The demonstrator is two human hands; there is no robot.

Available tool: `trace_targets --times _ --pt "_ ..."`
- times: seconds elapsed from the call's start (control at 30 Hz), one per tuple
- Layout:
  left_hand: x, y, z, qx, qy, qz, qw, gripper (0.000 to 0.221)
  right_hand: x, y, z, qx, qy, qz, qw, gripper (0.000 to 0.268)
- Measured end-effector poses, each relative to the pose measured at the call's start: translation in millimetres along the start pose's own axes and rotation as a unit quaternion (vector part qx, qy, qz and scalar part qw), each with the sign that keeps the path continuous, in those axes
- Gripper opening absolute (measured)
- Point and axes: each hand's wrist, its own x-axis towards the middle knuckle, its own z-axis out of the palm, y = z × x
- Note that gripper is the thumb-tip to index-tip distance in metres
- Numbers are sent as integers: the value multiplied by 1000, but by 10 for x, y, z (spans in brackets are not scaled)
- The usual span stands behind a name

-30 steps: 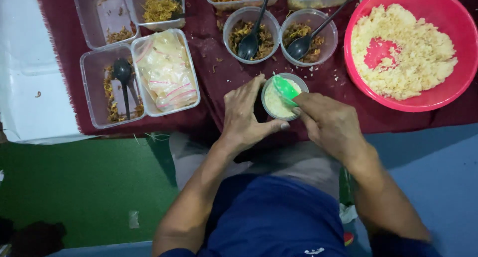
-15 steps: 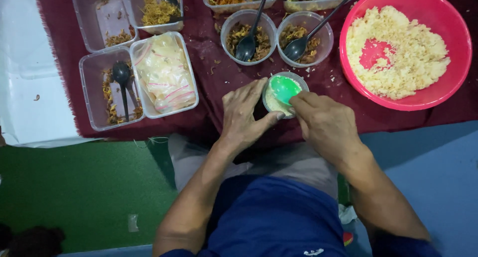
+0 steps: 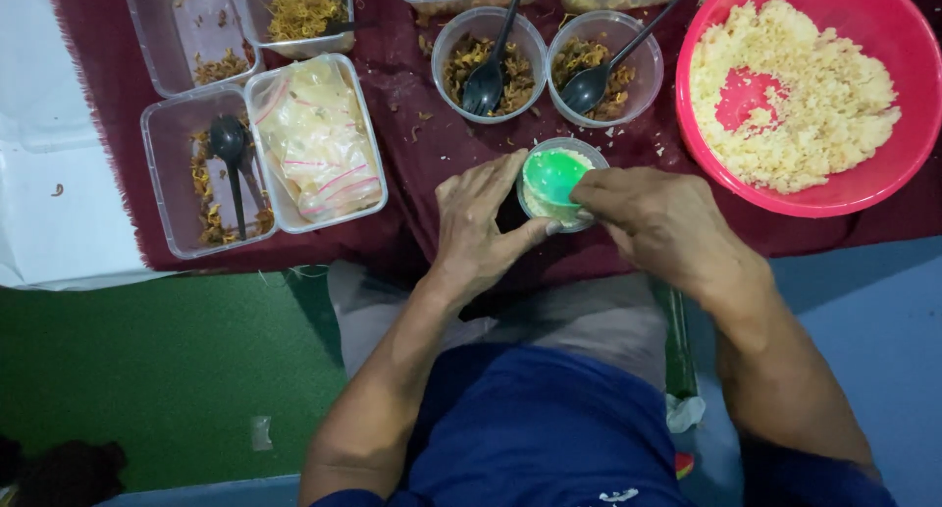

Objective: Portioning food ingredients into small containers and plastic bags using a spoon.

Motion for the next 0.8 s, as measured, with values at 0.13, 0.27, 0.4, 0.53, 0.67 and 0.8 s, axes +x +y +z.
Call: trace_targets --times 0.13,0.27,0.4,0.53,0.67,0.8 --pt "-2 67 -26 6 10 6 1000 82 -11 -13 54 73 16 9 997 22" --pt "-24 117 -34 9 34 -1 999 100 -103 -164 307 93 122 56 987 16" --pt "-29 106 6 25 38 7 999 107 -162 -422 398 22 157 95 983 17" --pt "-18 146 -34 24 23 4 999 104 -200 -421 397 7 147 101 984 20" --pt "-17 174 -38 27 33 0 999 101 -194 -436 267 -56 131 75 987 18" --pt "-20 173 -26 32 35 -2 999 103 -191 -446 145 -71 125 81 986 17"
